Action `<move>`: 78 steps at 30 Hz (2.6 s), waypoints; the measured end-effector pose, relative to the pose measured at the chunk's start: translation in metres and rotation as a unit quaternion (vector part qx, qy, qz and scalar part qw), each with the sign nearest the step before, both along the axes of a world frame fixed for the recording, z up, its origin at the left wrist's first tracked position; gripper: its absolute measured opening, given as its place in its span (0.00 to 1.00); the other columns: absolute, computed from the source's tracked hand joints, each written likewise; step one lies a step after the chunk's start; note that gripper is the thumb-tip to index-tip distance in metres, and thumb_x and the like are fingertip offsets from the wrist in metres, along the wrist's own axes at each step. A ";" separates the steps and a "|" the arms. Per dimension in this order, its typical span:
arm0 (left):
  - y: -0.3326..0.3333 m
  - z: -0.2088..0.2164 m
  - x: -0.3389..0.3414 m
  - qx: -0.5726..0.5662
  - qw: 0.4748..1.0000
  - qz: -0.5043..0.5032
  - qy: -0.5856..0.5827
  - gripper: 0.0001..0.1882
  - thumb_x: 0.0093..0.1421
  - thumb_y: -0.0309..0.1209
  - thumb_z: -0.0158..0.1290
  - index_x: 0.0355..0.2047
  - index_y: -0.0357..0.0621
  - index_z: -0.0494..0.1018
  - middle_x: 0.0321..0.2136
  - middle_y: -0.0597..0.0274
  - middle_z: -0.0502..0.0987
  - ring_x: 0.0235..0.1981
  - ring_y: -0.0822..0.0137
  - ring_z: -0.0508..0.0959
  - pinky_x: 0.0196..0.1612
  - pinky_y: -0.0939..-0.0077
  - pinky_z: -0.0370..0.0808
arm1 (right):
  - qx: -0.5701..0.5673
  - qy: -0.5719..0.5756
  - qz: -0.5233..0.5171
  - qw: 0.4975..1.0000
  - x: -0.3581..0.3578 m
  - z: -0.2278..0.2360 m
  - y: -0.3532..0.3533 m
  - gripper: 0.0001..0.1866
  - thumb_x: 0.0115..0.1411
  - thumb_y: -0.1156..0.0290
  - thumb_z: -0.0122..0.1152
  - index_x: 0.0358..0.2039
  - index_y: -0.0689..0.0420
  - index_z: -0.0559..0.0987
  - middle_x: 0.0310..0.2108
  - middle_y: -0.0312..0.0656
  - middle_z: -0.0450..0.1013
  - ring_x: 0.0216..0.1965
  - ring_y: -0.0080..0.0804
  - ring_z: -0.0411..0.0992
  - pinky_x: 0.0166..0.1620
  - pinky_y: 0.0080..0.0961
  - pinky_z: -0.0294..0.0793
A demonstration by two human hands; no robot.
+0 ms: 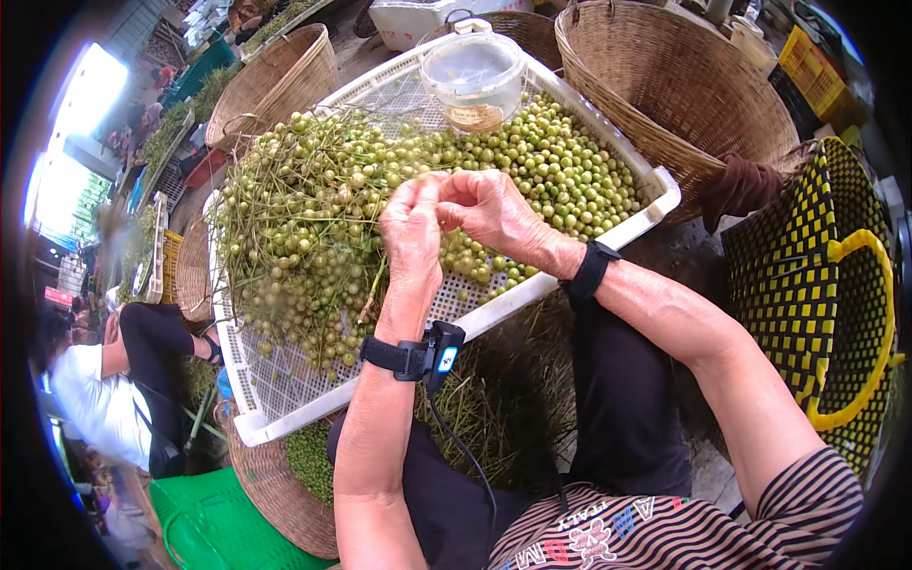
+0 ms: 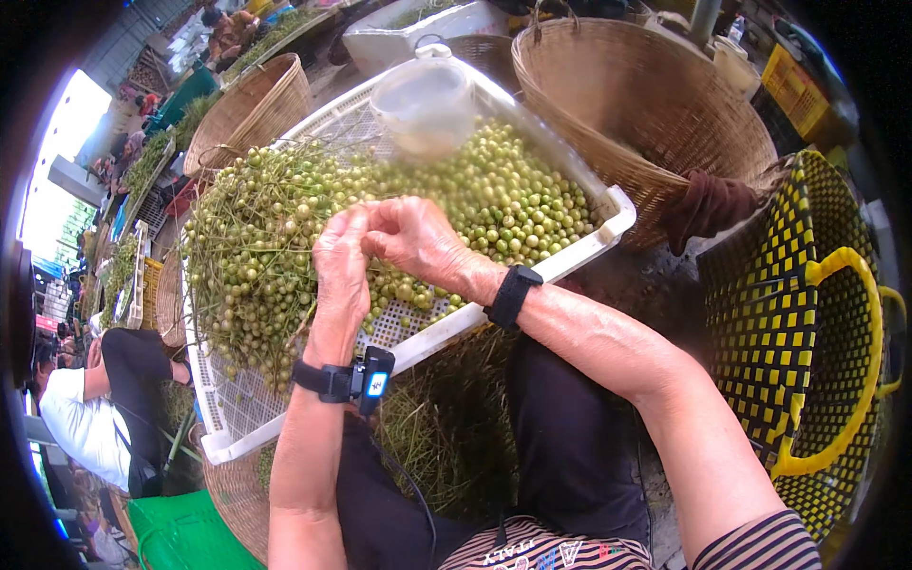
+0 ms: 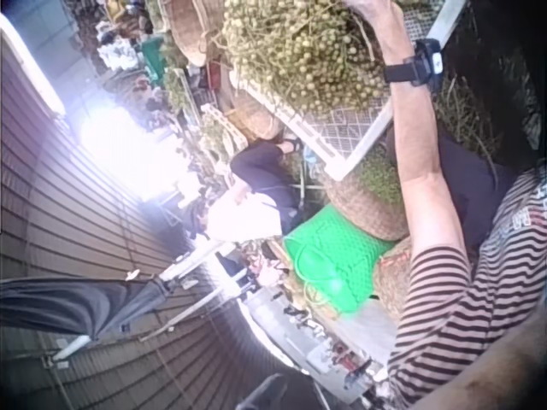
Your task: Picking small green produce/seeds from stems into a tray.
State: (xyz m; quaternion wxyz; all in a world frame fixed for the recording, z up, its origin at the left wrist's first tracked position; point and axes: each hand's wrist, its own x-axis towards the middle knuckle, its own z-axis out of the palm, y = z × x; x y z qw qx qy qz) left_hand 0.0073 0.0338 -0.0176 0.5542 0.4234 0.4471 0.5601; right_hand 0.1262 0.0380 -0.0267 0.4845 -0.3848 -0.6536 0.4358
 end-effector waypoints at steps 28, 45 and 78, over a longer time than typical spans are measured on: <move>0.014 0.010 -0.016 0.050 0.941 -0.018 -0.334 0.12 0.63 0.33 0.38 0.40 0.37 0.65 0.13 0.72 0.54 0.14 0.78 0.55 0.19 0.83 0.55 | -0.016 0.069 0.072 0.995 0.011 -0.010 0.011 0.22 0.61 0.55 0.41 0.36 0.63 0.73 0.31 0.40 0.71 0.32 0.29 0.66 0.39 0.27 0.67; 0.003 0.025 0.013 0.096 0.964 0.027 -0.246 0.11 0.62 0.34 0.42 0.36 0.38 0.66 0.12 0.76 0.50 0.11 0.81 0.49 0.14 0.86 0.46 | -0.221 0.121 -0.041 0.967 0.000 -0.012 0.014 0.19 0.59 0.62 0.47 0.13 0.54 0.66 0.09 0.28 0.57 0.10 0.16 0.55 0.13 0.19 0.56; 0.006 0.034 -0.006 0.142 0.953 0.083 -0.253 0.10 0.62 0.32 0.41 0.37 0.36 0.65 0.11 0.75 0.51 0.10 0.81 0.49 0.13 0.86 0.45 | 0.186 -0.314 -0.024 0.931 -0.002 -0.020 -0.003 0.16 0.54 0.63 0.54 0.16 0.61 0.69 0.14 0.51 0.65 0.19 0.49 0.67 0.21 0.39 0.64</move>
